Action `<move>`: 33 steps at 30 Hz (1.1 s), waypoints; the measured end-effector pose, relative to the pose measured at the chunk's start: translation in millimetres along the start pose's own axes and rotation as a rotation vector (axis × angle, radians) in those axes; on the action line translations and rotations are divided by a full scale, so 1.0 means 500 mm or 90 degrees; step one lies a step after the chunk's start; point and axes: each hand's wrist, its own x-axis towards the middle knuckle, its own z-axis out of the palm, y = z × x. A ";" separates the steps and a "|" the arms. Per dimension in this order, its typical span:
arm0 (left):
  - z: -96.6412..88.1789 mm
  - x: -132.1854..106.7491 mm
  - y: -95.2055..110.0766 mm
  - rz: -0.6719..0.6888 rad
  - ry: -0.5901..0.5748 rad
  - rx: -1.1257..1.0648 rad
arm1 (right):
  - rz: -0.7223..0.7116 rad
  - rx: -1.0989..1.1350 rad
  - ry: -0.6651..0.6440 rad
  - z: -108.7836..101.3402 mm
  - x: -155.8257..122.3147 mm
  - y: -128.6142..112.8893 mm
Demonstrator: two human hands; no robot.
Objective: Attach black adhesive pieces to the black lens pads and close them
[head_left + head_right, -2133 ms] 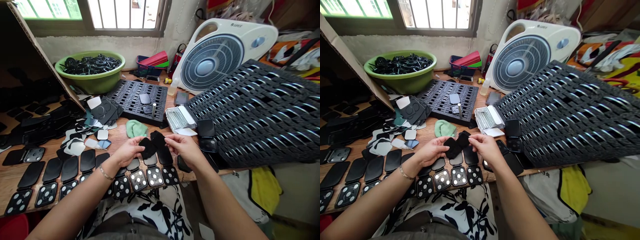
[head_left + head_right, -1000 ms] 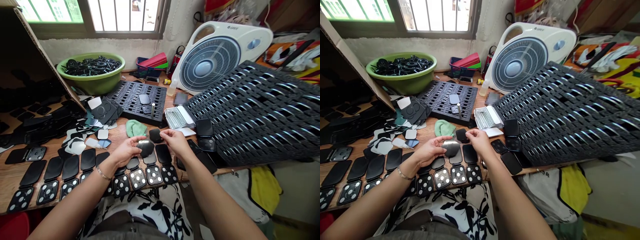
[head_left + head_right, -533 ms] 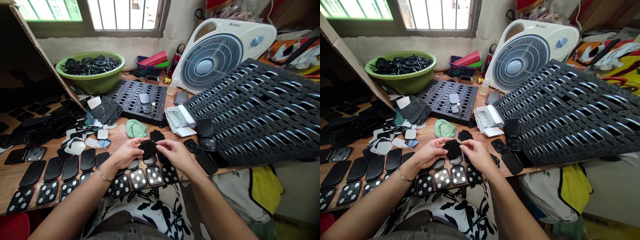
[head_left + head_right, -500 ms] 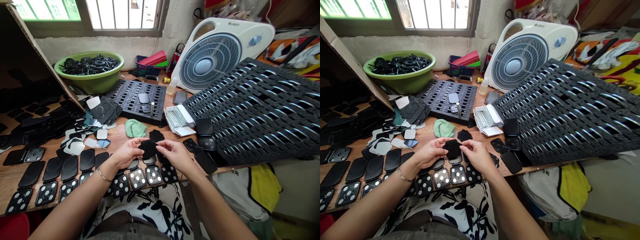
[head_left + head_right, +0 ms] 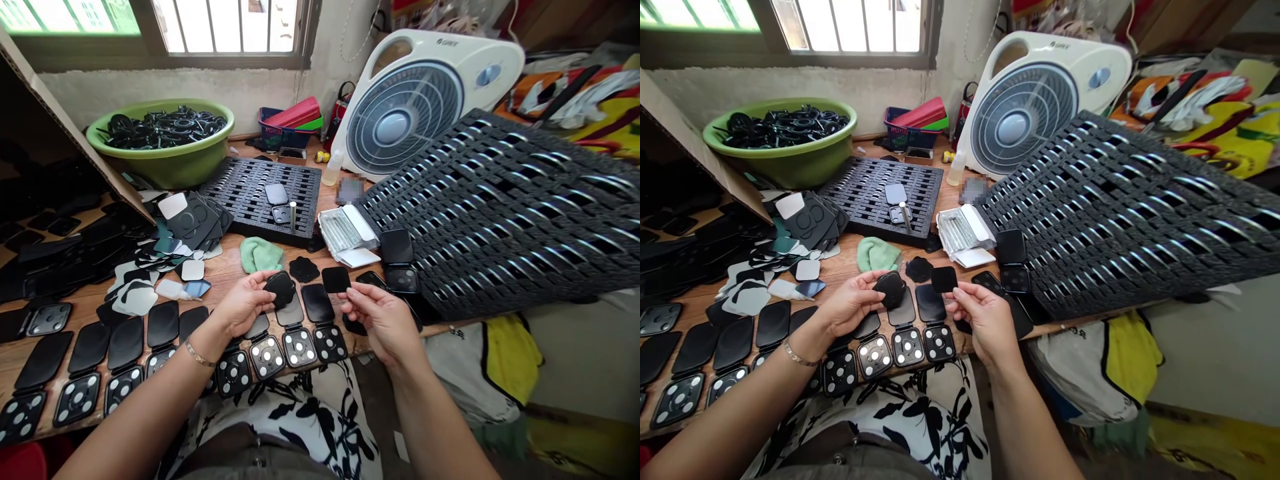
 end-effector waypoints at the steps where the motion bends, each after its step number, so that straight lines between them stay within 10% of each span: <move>1: 0.002 -0.001 0.001 -0.004 0.000 -0.001 | 0.003 0.002 0.008 -0.005 -0.004 0.000; 11: 0.038 -0.009 0.003 -0.043 -0.031 -0.006 | 0.003 -0.089 0.085 -0.086 -0.032 0.010; 17: 0.048 -0.009 -0.008 -0.061 -0.080 -0.018 | -0.176 -0.491 0.175 -0.129 -0.030 0.022; 22: 0.055 -0.019 -0.012 -0.068 -0.097 -0.027 | -0.328 -0.540 0.077 -0.037 -0.051 0.014; 27: 0.054 -0.026 -0.011 -0.029 -0.070 -0.025 | -0.261 -0.448 -0.044 0.068 -0.063 0.037; 33: 0.032 -0.019 -0.014 0.017 0.009 -0.022 | -0.177 -0.293 -0.058 0.095 -0.005 0.045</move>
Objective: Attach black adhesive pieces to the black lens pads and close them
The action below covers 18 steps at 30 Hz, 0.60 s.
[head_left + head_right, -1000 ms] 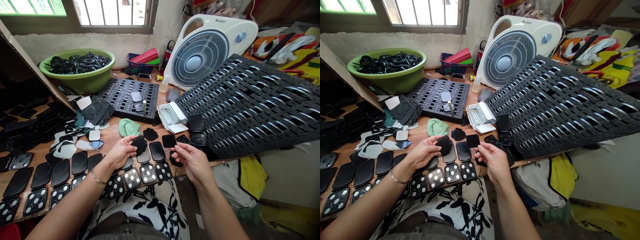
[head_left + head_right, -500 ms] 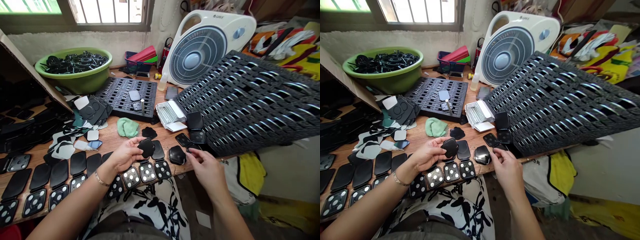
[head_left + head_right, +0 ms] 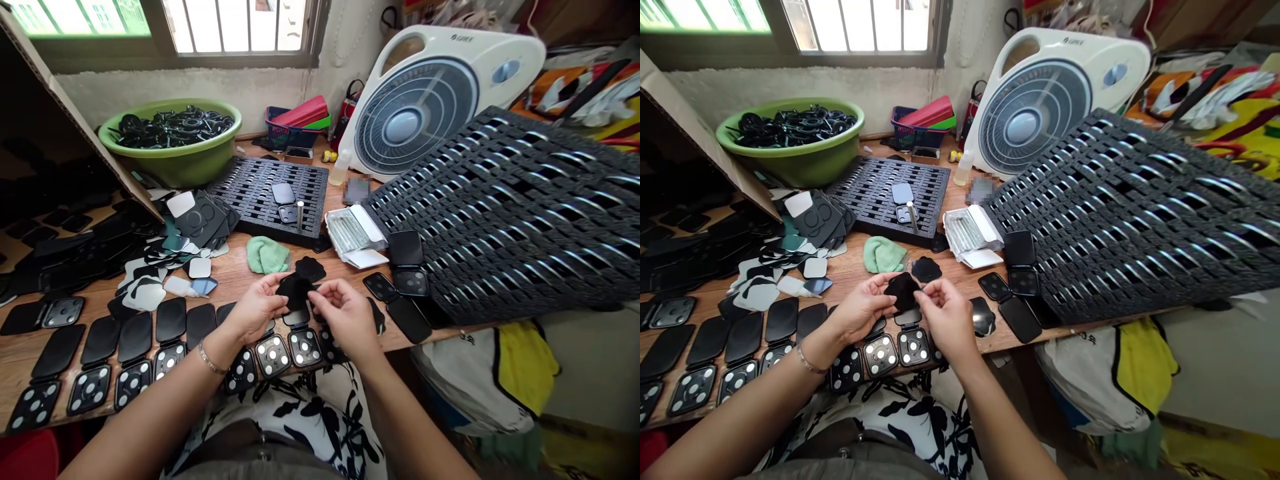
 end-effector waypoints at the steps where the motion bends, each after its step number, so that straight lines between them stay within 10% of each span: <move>1: -0.004 0.002 0.000 0.008 0.013 -0.007 | 0.012 0.031 0.000 -0.001 0.023 0.003; 7: -0.019 -0.001 0.013 0.020 0.034 -0.044 | -0.002 -0.093 0.021 0.002 0.135 0.005; 13: -0.017 -0.001 0.021 0.035 0.031 -0.110 | -0.245 -0.268 -0.049 0.029 0.048 -0.036; 18: -0.013 0.002 0.011 0.016 0.030 -0.157 | -0.273 -0.368 -0.107 0.045 -0.007 -0.045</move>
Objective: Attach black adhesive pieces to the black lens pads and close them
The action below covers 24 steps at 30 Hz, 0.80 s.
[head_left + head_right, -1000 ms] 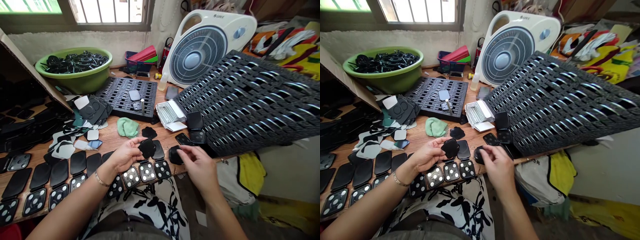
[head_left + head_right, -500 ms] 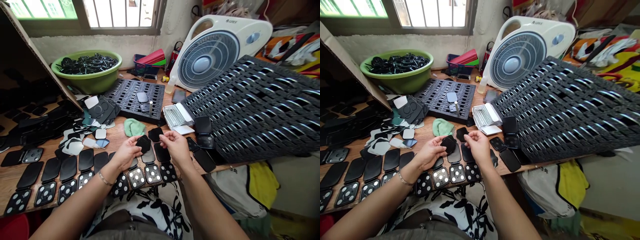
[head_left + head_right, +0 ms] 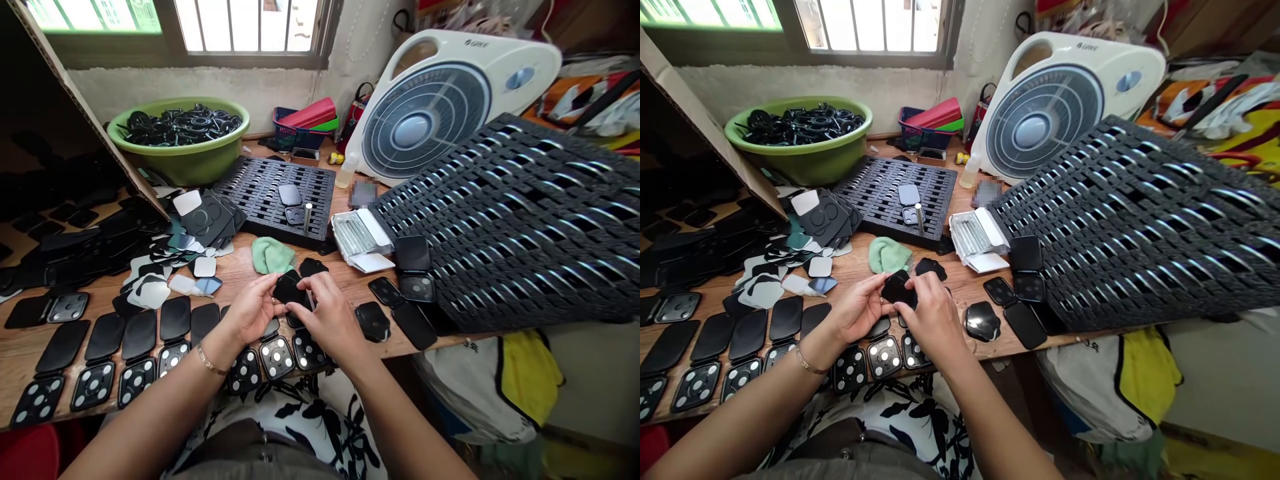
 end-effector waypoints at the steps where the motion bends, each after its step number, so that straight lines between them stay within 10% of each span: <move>1: 0.001 0.000 -0.002 0.000 0.000 -0.001 | 0.002 -0.007 0.006 0.001 -0.002 0.000; 16: 0.000 0.003 -0.018 -0.014 0.007 -0.008 | 0.037 0.068 0.076 0.008 -0.015 0.005; 24: -0.001 0.001 -0.019 -0.030 -0.014 0.020 | 0.316 0.510 0.025 -0.001 0.001 0.031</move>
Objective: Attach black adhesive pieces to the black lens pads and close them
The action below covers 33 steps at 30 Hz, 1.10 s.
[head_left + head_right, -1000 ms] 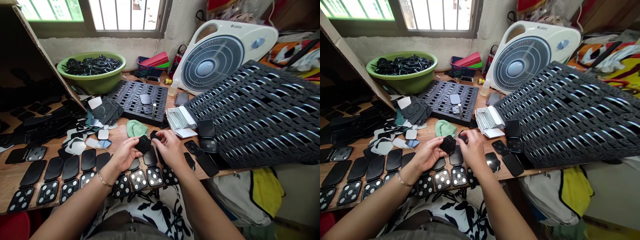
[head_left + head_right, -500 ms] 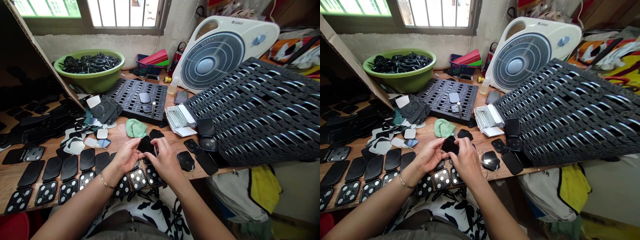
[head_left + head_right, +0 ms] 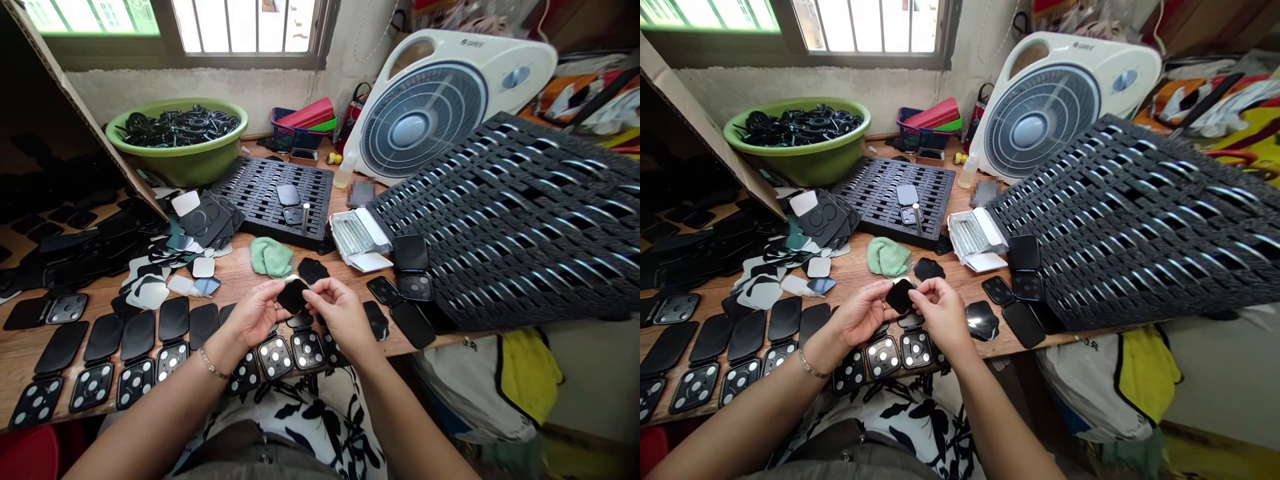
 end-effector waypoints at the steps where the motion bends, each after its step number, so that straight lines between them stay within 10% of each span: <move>1: 0.000 0.000 0.000 -0.001 -0.002 0.004 | 0.029 0.057 -0.008 -0.004 0.003 -0.001; 8: 0.002 -0.002 -0.002 0.017 -0.002 0.047 | 0.140 0.261 -0.015 -0.032 0.006 -0.003; 18: -0.002 0.004 0.003 0.092 0.045 0.009 | -0.021 -0.063 0.130 -0.056 0.132 0.023; 25: 0.004 0.005 0.005 0.092 0.032 -0.015 | -0.333 -0.373 0.056 -0.016 0.032 -0.014; 33: 0.020 0.005 -0.006 0.089 0.023 -0.029 | -0.267 -0.408 0.026 0.009 0.007 -0.008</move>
